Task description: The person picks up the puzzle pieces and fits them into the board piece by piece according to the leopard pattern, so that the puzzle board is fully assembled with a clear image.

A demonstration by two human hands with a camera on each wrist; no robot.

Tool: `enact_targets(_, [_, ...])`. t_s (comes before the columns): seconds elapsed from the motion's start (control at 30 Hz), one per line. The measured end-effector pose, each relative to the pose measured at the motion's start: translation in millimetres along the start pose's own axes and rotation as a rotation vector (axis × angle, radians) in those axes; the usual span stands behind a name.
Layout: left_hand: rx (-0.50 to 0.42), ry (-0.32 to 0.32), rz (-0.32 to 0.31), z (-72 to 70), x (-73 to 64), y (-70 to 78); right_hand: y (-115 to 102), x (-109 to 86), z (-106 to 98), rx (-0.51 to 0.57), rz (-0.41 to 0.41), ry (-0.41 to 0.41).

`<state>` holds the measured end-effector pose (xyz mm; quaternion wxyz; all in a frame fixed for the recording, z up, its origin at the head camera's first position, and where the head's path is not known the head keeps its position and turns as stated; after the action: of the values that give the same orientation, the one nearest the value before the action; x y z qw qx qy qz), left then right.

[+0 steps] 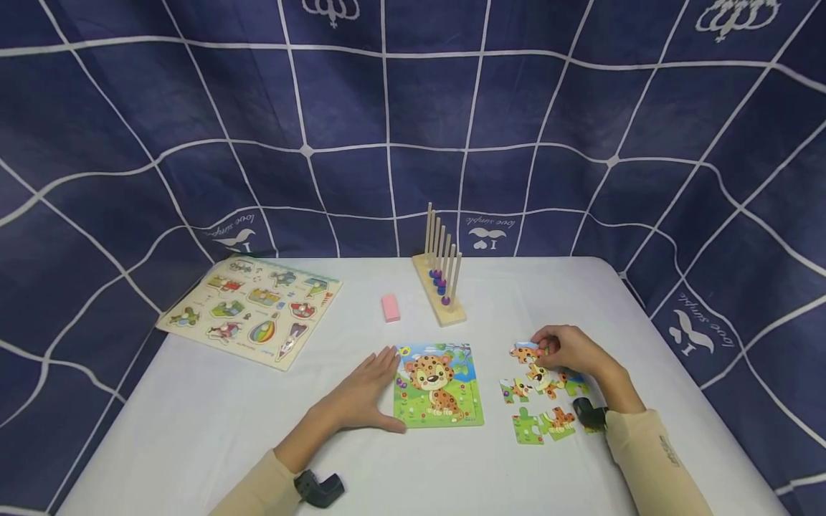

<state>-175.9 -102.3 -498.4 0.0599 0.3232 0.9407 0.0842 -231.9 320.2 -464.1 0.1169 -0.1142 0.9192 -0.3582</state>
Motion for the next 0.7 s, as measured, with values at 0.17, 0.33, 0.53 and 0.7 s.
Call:
enact_targets(0.17, [0.0, -0.001, 0.002, -1.5, -0.4, 0.3, -1.8, -2.6, 1.5, 0.008, -0.016, 0.023])
enact_targets(0.33, [0.001, -0.001, 0.003, -0.5, -0.6, 0.9, -3.8, -3.7, 2.5, 0.015, -0.028, 0.027])
enact_targets(0.53, [0.01, 0.0, -0.001, -0.9, -0.4, 0.9, -4.3, -3.7, 3.5, 0.039, -0.034, 0.014])
enact_targets(0.7, [0.008, 0.005, 0.008, -1.5, -0.3, 0.7, -4.3, -3.4, 3.0, 0.053, -0.027, -0.003])
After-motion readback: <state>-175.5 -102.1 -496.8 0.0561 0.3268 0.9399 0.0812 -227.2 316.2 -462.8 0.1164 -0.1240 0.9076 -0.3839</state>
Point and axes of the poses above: each hand's wrist, its own x-axis towards the middle knuckle, its own z-axis out of the palm, y = z × x, the point moved 2 cm from there along x, towards the middle knuckle, and after that the axes turned 7 degrees about x, right-handed, at the moved point
